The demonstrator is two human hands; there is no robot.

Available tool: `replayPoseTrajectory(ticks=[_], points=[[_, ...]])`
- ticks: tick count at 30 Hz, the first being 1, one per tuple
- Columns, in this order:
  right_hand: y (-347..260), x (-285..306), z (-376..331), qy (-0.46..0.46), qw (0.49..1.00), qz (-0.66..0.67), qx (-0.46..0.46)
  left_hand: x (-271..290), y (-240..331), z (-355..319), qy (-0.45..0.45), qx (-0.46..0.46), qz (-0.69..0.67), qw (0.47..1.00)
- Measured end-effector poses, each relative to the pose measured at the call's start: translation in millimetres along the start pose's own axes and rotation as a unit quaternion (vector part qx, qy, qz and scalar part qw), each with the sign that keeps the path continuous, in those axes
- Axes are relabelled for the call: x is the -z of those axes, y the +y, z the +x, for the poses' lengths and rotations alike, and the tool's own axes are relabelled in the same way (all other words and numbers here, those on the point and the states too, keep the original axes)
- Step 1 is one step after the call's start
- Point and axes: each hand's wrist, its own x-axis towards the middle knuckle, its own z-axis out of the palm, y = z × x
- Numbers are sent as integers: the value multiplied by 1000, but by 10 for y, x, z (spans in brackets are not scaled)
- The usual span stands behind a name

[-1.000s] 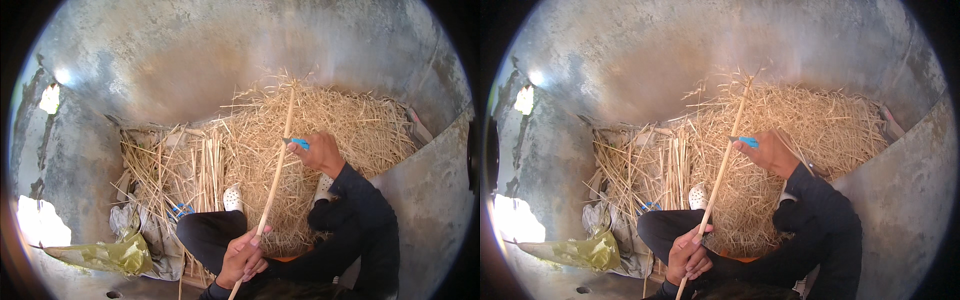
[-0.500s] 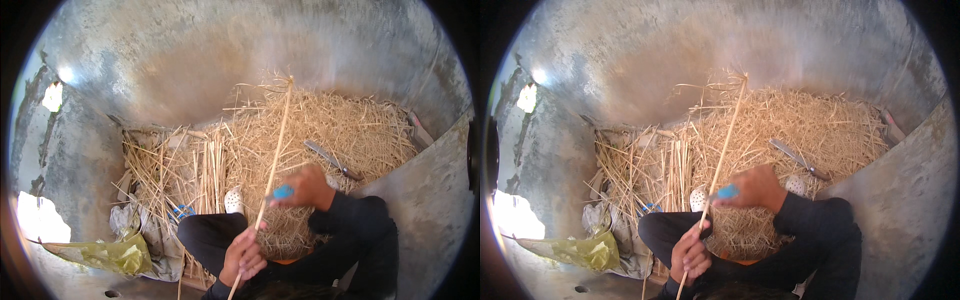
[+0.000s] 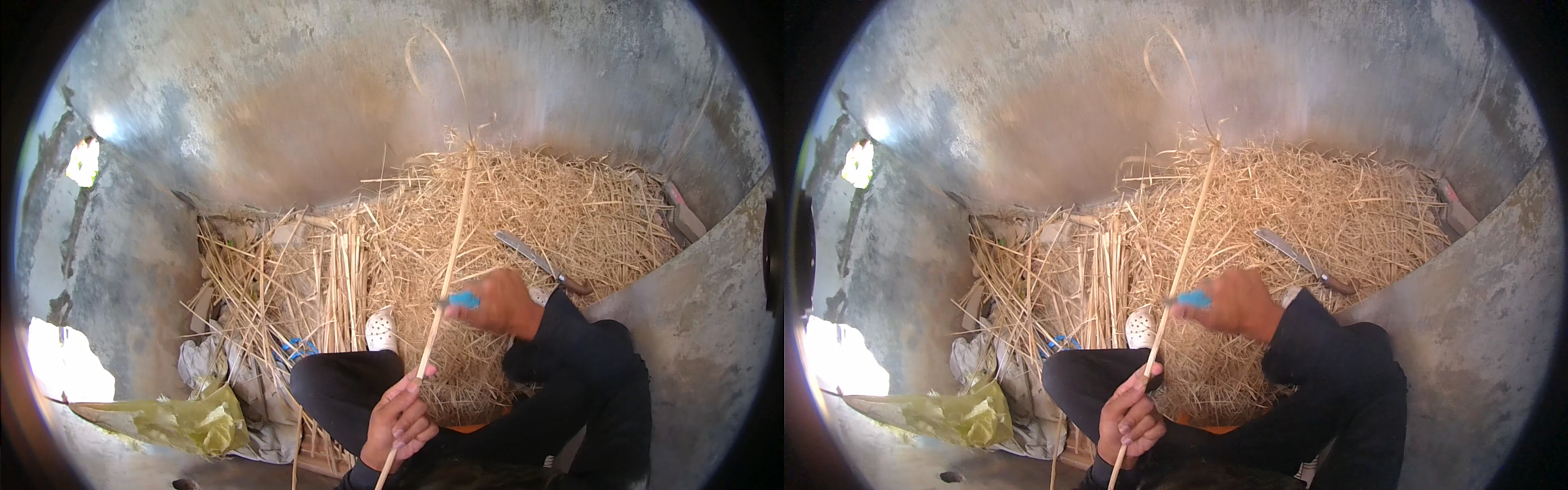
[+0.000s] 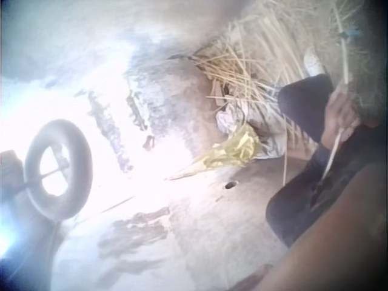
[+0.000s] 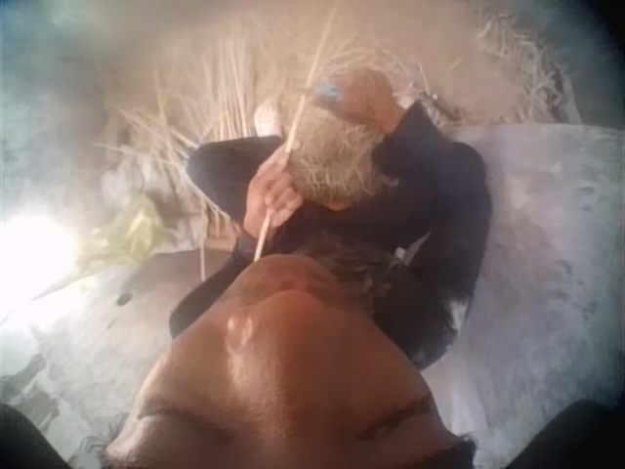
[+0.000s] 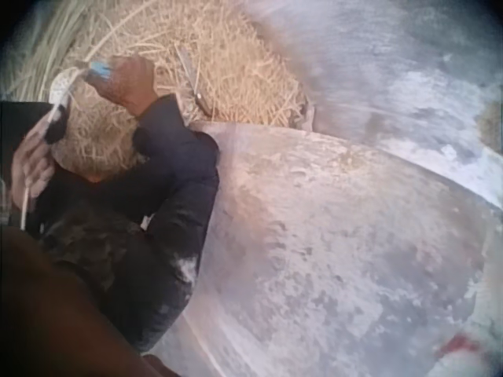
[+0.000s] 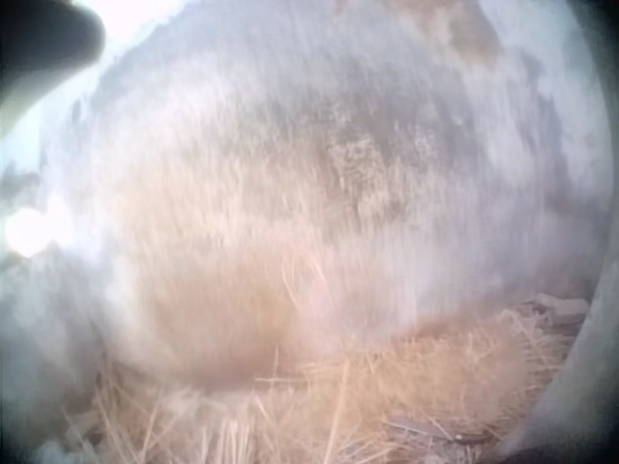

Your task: The person sits cross-legged on a floor covered with straw and uses a knife to shave thin strips from long wooden sticks. They hold the stick with their left hand and scrape the blade along its length, creating a pile of wood shavings.

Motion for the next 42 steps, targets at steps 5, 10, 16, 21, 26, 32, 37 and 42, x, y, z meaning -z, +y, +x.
replayPoseTrajectory(ticks=[5,10,16,21,26,32,37,42], points=[[280,113,158,29,998,-25,-44,-78,11,-46,-6,0,89,996],[-153,28,-87,58,993,57,91,-146,60,-83,4,-16,154,988],[477,260,178,60,991,34,-116,-222,-40,-192,5,22,184,983],[-59,54,-13,130,987,34,84,-162,-6,-218,7,-6,206,979],[683,314,303,79,992,6,-102,-232,-102,-294,18,5,299,954],[-108,-36,-119,24,995,35,92,-261,-30,-195,75,-82,434,894],[-94,126,4,37,999,11,35,-148,-13,-176,91,-167,628,755],[-372,1,-185,50,986,53,153,-169,-30,-103,111,-199,658,718]])
